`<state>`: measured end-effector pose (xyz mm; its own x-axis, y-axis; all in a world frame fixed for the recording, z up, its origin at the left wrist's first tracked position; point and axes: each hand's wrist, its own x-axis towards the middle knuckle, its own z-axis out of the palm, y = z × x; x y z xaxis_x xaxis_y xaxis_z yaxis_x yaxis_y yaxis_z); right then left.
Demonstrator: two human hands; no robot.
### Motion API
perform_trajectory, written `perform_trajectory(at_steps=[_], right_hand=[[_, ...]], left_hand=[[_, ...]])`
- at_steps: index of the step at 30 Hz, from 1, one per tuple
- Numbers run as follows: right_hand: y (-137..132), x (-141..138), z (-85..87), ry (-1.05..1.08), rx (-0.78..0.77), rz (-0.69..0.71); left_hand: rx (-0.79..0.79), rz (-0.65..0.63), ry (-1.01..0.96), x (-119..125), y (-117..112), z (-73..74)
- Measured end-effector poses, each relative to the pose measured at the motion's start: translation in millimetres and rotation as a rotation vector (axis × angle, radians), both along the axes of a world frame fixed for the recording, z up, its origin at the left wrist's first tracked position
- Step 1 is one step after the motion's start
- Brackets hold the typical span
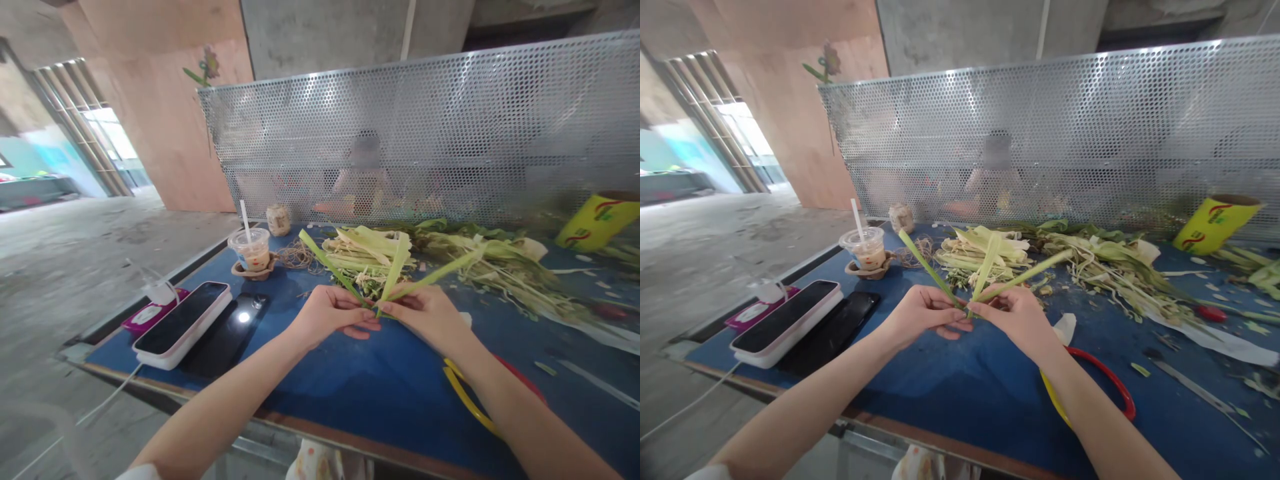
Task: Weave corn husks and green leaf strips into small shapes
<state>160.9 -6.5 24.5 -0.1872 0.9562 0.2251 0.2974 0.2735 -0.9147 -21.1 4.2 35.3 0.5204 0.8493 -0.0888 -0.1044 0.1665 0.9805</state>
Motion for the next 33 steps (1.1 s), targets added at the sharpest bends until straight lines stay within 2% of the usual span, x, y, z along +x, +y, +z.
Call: perform_trajectory(at_steps=[4,9,11,15,18,22,26,28,33], right_hand=[[-3.7,-4.5,3.9,-0.054,0.017,-0.073],[-9.5,-9.4,10.6,-0.242,0.181,-0.105],[-10.9,-8.9,11.6,-0.298,0.285,-0.112],[-12.2,-6.4,7.4,-0.479,0.587,-0.145],[-13.6,-7.3,3.3,-0.523,0.738,-0.094],[-14.8,-10.4,1.7,-0.502,0.848,0.040],[-13.6,-11.7,0.4,-0.584,0.849,-0.008],[-13.5,-11.5,0.4,-0.549,0.783,-0.036],[-15.2,-8.4,7.0,-0.419,0.551,-0.003]], left_hand=[[0.000,-0.049,0.043,0.3,-1.6,0.2],[0.014,-0.044,0.077,2.3,-1.7,-0.8],[0.002,-0.038,0.073,2.6,-0.9,-0.6],[-0.015,-0.016,0.066,1.9,1.6,-1.0],[-0.019,-0.015,0.055,1.7,3.0,-3.1],[-0.015,-0.038,0.077,3.1,1.0,-5.3],[0.057,-0.063,0.096,3.6,-4.0,-3.8],[0.101,-0.096,0.098,2.8,-5.9,-1.9],[0.120,-0.217,0.109,0.8,-7.5,4.1]])
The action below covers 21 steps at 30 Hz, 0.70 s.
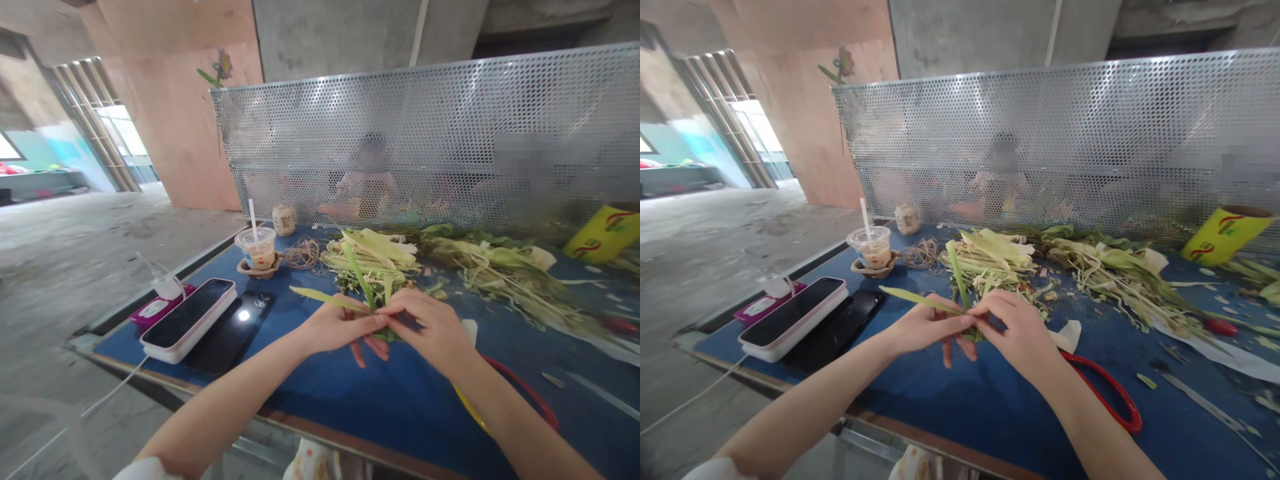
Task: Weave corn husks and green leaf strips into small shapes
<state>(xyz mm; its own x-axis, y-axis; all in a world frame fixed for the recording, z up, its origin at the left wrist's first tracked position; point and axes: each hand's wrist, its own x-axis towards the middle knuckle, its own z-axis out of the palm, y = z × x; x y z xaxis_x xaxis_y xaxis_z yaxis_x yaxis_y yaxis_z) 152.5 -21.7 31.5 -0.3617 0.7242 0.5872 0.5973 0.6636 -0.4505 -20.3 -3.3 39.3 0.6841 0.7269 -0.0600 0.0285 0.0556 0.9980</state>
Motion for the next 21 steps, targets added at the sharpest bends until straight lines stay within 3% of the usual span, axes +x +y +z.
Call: perform_trajectory(at_steps=[6,10,15,18,21], right_hand=[[5.8,5.0,6.3,0.034,-0.129,-0.020],[17.4,2.7,13.8,0.029,-0.067,-0.212],[27.2,-9.5,32.1,0.217,-0.169,-0.057],[22.3,-13.5,41.2,0.249,-0.004,0.014],[11.1,-9.8,44.3,-0.055,0.246,0.014]], left_hand=[[0.033,-0.092,0.021,0.5,0.1,0.1],[0.133,-0.108,0.095,0.3,-1.3,-3.1],[0.195,-0.166,0.166,-1.0,-2.7,-6.2],[0.199,-0.157,0.145,-1.7,-2.6,-5.5],[0.171,-0.156,0.116,-2.3,-1.4,-4.8]])
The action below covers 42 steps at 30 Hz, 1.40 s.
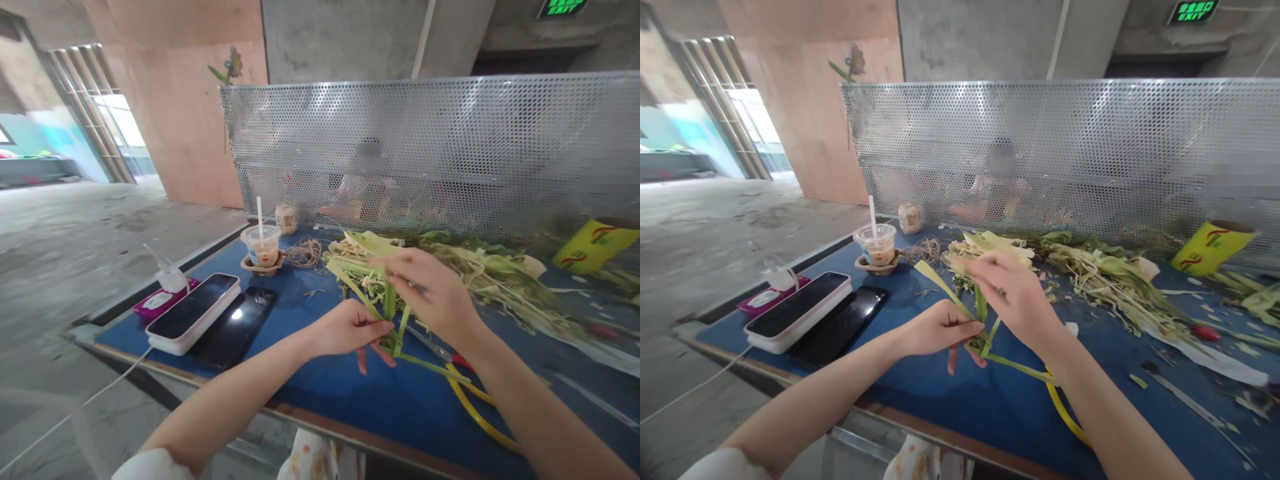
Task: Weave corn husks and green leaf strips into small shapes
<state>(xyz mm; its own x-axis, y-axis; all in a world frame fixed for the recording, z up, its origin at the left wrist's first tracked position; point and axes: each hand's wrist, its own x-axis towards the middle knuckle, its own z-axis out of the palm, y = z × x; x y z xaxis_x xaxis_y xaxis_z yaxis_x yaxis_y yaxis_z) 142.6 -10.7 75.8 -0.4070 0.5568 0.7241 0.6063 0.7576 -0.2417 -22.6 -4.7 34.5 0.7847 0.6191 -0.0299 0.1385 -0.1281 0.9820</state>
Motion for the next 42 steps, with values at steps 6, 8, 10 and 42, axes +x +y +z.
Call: perform_trajectory(at_steps=[6,8,10,42], right_hand=[[-15.6,16.7,-9.4,-0.461,0.304,-0.062],[-17.0,20.1,-11.9,-0.539,0.387,0.025],[-15.8,22.4,-13.1,-0.514,0.434,0.062],[-7.2,7.2,-19.8,-0.287,0.122,0.198]], left_hand=[[-0.109,0.026,-0.100,-1.0,6.0,-1.5],[-0.127,0.032,-0.142,-1.2,7.2,-0.8],[-0.132,0.038,-0.150,-1.4,7.3,0.4],[-0.120,0.101,-0.145,-0.3,13.3,-7.7]])
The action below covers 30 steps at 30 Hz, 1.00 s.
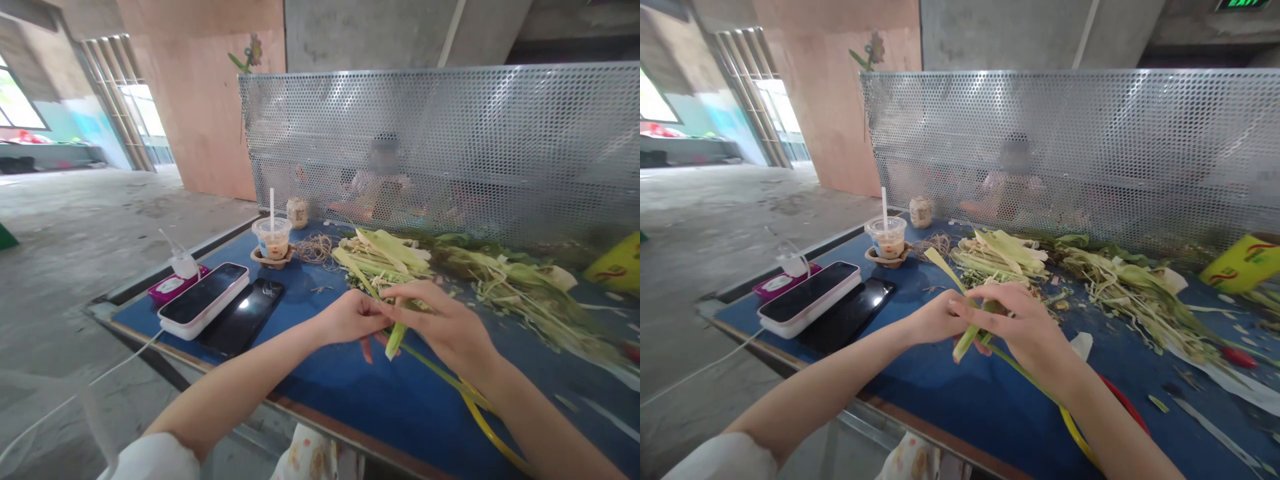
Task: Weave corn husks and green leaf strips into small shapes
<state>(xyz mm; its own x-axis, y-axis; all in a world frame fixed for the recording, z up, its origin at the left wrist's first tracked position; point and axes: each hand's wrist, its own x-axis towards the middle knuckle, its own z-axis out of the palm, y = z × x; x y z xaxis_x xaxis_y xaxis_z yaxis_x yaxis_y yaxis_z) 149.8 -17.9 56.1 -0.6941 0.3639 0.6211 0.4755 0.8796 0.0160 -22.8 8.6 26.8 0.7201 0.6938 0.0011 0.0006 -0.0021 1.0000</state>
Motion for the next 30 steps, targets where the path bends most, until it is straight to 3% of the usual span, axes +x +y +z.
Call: perform_trajectory(at_steps=[3,7,11,16,22,30], right_hand=[[0.1,7.2,-3.3,-0.104,0.060,-0.087],[-3.0,9.7,-1.8,-0.219,0.124,-0.058],[-3.5,9.9,1.5,-0.177,0.093,-0.066],[-1.0,14.7,2.2,-0.044,-0.002,0.050],[-4.0,11.6,0.6,0.046,-0.064,-0.031],[-6.8,11.5,-2.6,-0.146,-0.052,-0.117]], left_hand=[[0.048,0.002,0.004,-1.4,-4.4,7.7],[0.053,0.003,-0.032,-1.3,-3.2,7.8],[0.081,0.012,0.023,-1.7,-1.9,6.2],[0.162,0.095,0.133,-2.9,-2.6,6.8],[0.269,0.154,0.179,-1.6,-2.8,7.7],[0.340,0.170,0.230,-1.6,-1.4,4.9]])
